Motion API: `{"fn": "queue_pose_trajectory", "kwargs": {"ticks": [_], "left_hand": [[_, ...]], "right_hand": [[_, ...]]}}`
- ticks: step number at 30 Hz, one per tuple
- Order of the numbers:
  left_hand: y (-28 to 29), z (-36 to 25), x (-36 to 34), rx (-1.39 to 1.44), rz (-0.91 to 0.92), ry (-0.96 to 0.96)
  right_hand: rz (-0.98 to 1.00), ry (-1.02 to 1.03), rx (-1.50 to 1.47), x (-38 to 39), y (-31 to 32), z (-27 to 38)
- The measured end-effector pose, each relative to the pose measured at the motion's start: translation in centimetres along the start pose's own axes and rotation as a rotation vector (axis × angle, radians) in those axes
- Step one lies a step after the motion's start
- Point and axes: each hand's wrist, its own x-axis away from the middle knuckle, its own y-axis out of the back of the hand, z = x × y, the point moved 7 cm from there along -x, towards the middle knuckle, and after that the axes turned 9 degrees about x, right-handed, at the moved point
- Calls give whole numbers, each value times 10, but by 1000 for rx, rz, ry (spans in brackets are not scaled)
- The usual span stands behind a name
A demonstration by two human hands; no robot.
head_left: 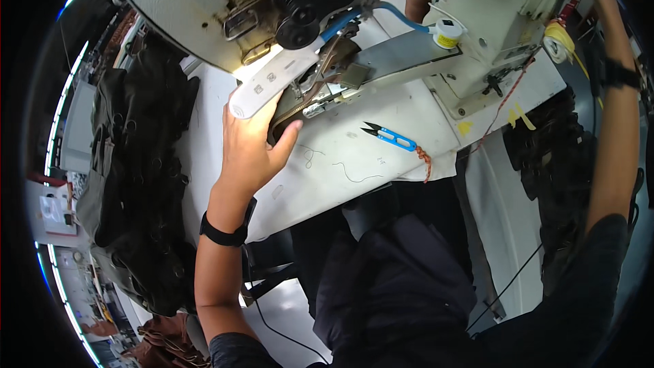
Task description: The person uses a sewing machine to stitch the zipper area of a green canvas bag. They trim loose threads with scissors, adjust the bag's position under the needle, and guide the fabric through the machine. The person handles multiple bags, stacking finished ones and preparing new ones for sewing.
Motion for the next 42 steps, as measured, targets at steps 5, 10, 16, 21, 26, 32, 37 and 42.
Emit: {"fn": "queue_pose_trajectory", "kwargs": {"ticks": [5,10,16,21,26,32,37,42], "left_hand": [[11,3,-10,189,126,18],[17,7,-22,143,196,-57],[21,5,-30,84,149,-189],[13,17,-29,-11,106,-252],[4,23,-18,81,-14,-269],[-7,20,-19,3,3,-223],[-9,15,-15,-54,-22,-213],[-16,22,-16,-138,-99,-234]], "right_hand": [[-362,-65,-415,61,-23,-24],[-271,-320,-756,77,-55,-54],[-234,-197,-859,74,-52,-49],[-262,-268,-790,65,-53,-56],[-423,-29,-596,191,34,58],[845,-54,-1045,375,-74,232],[1156,-390,-1384,367,-119,276],[1167,-444,-1298,357,-108,276]]}}
